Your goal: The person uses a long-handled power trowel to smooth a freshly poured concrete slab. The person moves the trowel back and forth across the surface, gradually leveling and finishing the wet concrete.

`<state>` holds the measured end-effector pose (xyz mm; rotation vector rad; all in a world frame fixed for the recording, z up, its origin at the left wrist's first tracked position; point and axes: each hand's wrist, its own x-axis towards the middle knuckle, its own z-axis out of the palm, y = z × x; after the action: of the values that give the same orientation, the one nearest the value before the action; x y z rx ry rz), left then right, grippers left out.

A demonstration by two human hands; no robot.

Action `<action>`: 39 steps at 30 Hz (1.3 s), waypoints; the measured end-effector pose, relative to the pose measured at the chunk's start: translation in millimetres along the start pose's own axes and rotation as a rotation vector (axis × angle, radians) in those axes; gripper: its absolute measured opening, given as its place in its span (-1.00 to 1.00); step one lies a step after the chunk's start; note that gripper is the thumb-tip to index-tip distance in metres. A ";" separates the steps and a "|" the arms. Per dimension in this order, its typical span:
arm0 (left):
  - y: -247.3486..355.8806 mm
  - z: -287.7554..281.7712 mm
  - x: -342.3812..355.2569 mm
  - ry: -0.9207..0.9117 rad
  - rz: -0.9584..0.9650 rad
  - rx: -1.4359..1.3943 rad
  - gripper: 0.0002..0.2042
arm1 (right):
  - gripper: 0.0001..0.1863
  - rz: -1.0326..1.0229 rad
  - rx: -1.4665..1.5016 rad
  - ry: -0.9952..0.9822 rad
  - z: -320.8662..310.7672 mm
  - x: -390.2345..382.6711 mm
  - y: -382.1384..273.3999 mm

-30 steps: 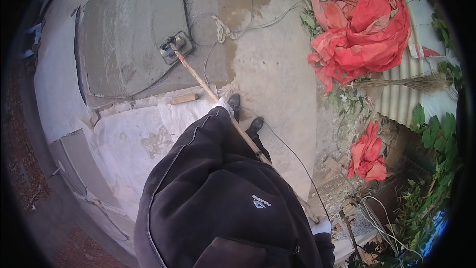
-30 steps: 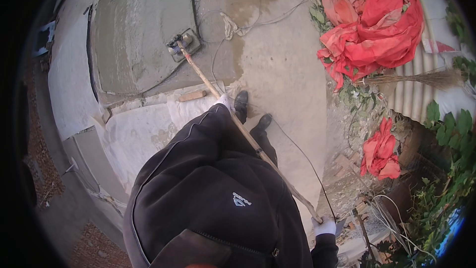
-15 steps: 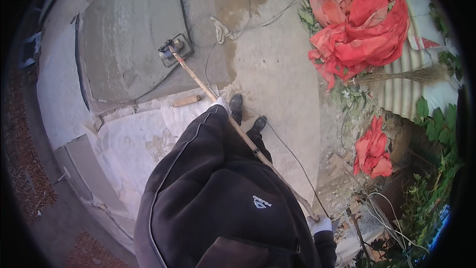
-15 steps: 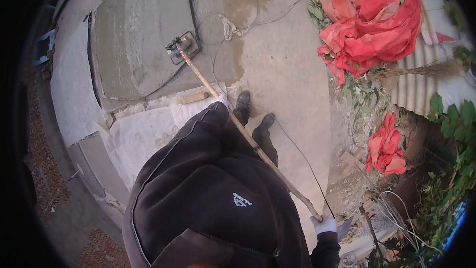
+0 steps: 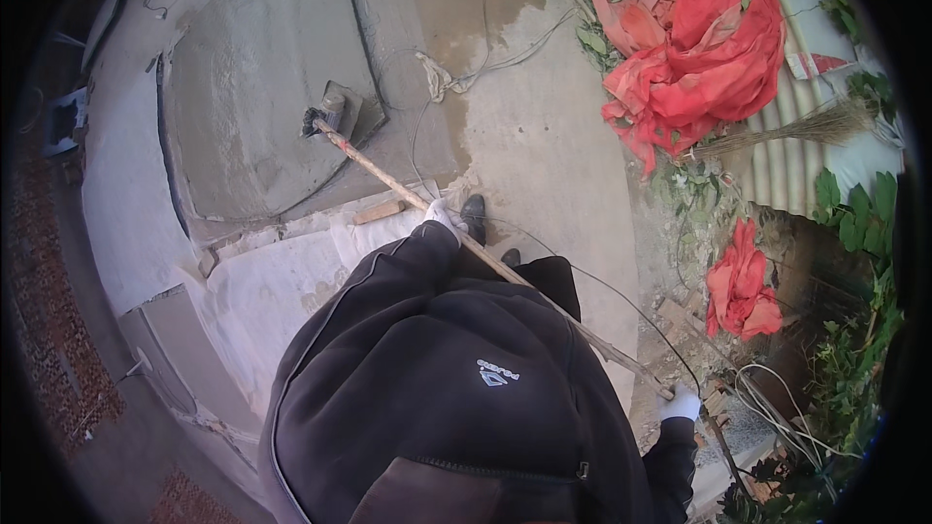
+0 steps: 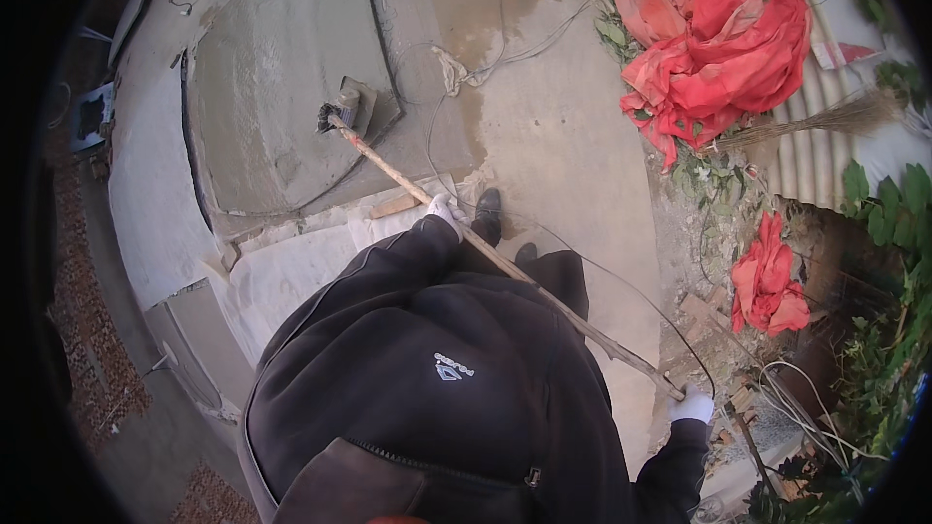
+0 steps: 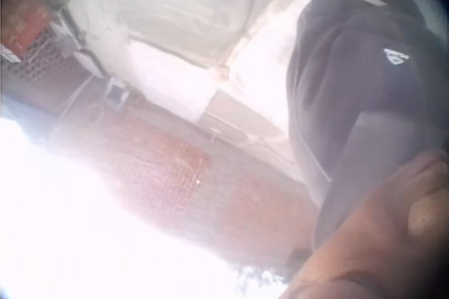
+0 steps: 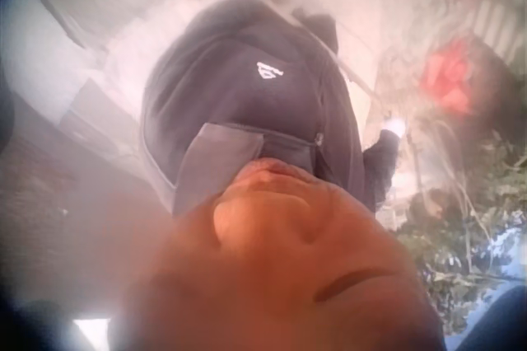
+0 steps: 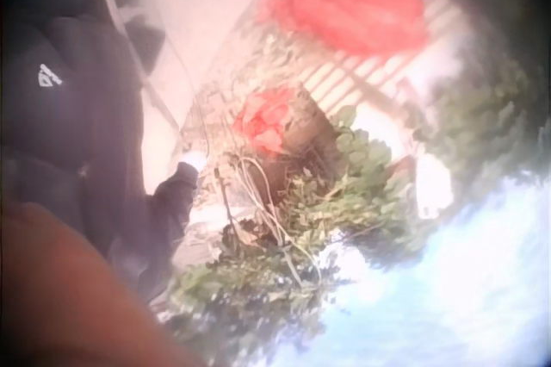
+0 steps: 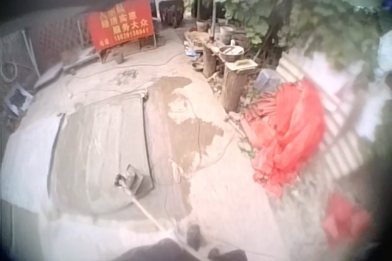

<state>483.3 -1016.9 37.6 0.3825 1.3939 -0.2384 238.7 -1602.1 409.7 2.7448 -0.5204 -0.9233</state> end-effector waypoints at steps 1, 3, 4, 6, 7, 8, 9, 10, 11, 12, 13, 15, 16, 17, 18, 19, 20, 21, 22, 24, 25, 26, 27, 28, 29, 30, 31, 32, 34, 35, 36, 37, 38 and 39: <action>-3.3 5.0 -9.4 -0.021 -0.014 -0.017 -0.76 | -0.79 -0.004 0.004 0.018 -2.2 4.6 3.9; -2.5 16.6 -15.5 0.028 0.004 -0.044 -0.77 | -0.79 -0.023 0.009 0.059 -9.3 22.0 13.8; -0.5 19.1 -14.4 0.033 0.002 -0.043 -0.76 | -0.78 -0.017 -0.040 0.035 -16.3 32.6 15.8; 7.0 22.4 -11.3 0.032 -0.024 -0.077 -0.74 | -0.77 -0.042 -0.016 0.084 -33.7 48.8 13.7; 13.3 22.8 -10.4 0.051 -0.014 -0.073 -0.74 | -0.76 -0.078 -0.001 0.113 -44.4 68.2 6.8; 14.5 26.6 -8.9 0.070 -0.007 -0.075 -0.73 | -0.73 -0.106 0.002 0.129 -51.6 79.0 3.7; 21.9 31.3 -11.2 0.095 0.013 -0.086 -0.73 | -0.71 -0.118 0.018 0.179 -47.3 93.6 2.8; 25.3 42.9 -19.8 0.138 0.025 -0.071 -0.74 | -0.71 -0.129 0.013 0.192 -35.3 113.8 10.4; 30.3 51.7 -25.4 0.186 0.045 -0.075 -0.73 | -0.71 -0.114 -0.063 0.189 -41.1 137.1 3.1; 34.7 55.9 -25.3 0.178 0.099 -0.077 -0.73 | -0.71 -0.142 -0.022 0.211 -48.2 153.9 -3.8; 31.0 57.4 -20.7 0.176 0.136 -0.077 -0.73 | -0.70 -0.174 -0.042 0.210 -58.9 170.3 -8.7; 33.6 71.6 -11.2 0.184 0.132 -0.073 -0.72 | -0.70 -0.221 -0.065 0.258 -65.2 208.5 -10.5; 36.3 82.1 -7.2 0.189 0.098 -0.070 -0.71 | -0.69 -0.258 -0.051 0.259 -76.2 225.1 -14.8; 38.2 92.4 -3.6 0.194 0.064 -0.066 -0.71 | -0.67 -0.296 -0.037 0.258 -90.3 246.1 -18.7; 38.5 102.5 5.3 0.211 0.078 -0.116 -0.70 | -0.66 -0.317 -0.035 0.242 -108.1 271.3 -20.1; 42.8 111.8 12.9 0.229 0.105 -0.163 -0.70 | -0.65 -0.342 -0.021 0.225 -122.6 299.9 -24.9; 46.5 120.2 20.2 0.249 0.130 -0.210 -0.70 | -0.64 -0.367 -0.009 0.205 -137.1 330.0 -31.5; 43.2 131.0 22.3 0.252 0.127 -0.197 -0.70 | -0.63 -0.403 -0.035 0.220 -154.2 357.4 -34.2; 46.1 143.2 26.1 0.277 0.110 -0.256 -0.70 | -0.63 -0.440 -0.062 0.234 -170.8 384.8 -37.9; 49.9 166.7 31.0 0.285 0.133 -0.323 -0.68 | -0.63 -0.454 -0.043 0.221 -199.1 435.6 -52.9; 49.9 177.0 31.4 0.270 0.174 -0.330 -0.66 | -0.63 -0.464 -0.128 0.233 -213.0 452.6 -57.9; 52.3 187.5 32.4 0.255 0.216 -0.334 -0.63 | -0.63 -0.454 -0.141 0.204 -225.2 468.8 -59.7; 54.7 195.6 35.5 0.231 0.181 -0.365 -0.63 | -0.63 -0.440 -0.154 0.173 -237.3 480.8 -57.7; 59.3 203.8 39.0 0.206 0.147 -0.392 -0.62 | -0.62 -0.488 -0.130 0.179 -246.1 496.0 -61.3; 65.4 210.5 42.1 0.180 0.114 -0.414 -0.62 | -0.62 -0.535 -0.132 0.207 -256.6 512.9 -64.6; 63.6 205.7 50.5 0.206 0.117 -0.457 -0.62 | -0.61 -0.600 -0.149 0.236 -278.9 533.9 -76.5; 69.7 230.3 42.5 0.200 0.112 -0.473 -0.64 | -0.61 -0.614 -0.148 0.286 -299.1 541.2 -85.4; 71.0 252.9 27.6 0.188 0.102 -0.500 -0.65 | -0.60 -0.587 -0.186 0.303 -325.7 548.3 -93.8; 82.0 261.7 26.9 0.202 0.148 -0.516 -0.64 | -0.61 -0.575 -0.220 0.299 -362.3 562.7 -111.9; 87.1 253.4 45.6 0.227 0.203 -0.513 -0.61 | -0.61 -0.591 -0.226 0.290 -375.3 573.8 -126.8; 87.9 256.2 48.5 0.239 0.221 -0.515 -0.61 | -0.64 -0.609 -0.212 0.292 -387.1 574.3 -135.2; 95.9 259.6 53.2 0.202 0.197 -0.553 -0.60 | -0.65 -0.604 -0.225 0.301 -394.2 582.2 -142.1; 104.3 262.2 57.7 0.166 0.174 -0.592 -0.60 | -0.66 -0.601 -0.238 0.310 -399.8 591.3 -149.4; 109.0 268.5 57.1 0.130 0.141 -0.623 -0.60 | -0.67 -0.588 -0.255 0.314 -403.4 595.7 -151.6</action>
<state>778.6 -1020.5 29.3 -0.0245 1.4812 0.3406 969.4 -1664.3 357.4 2.7519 0.4509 -0.5779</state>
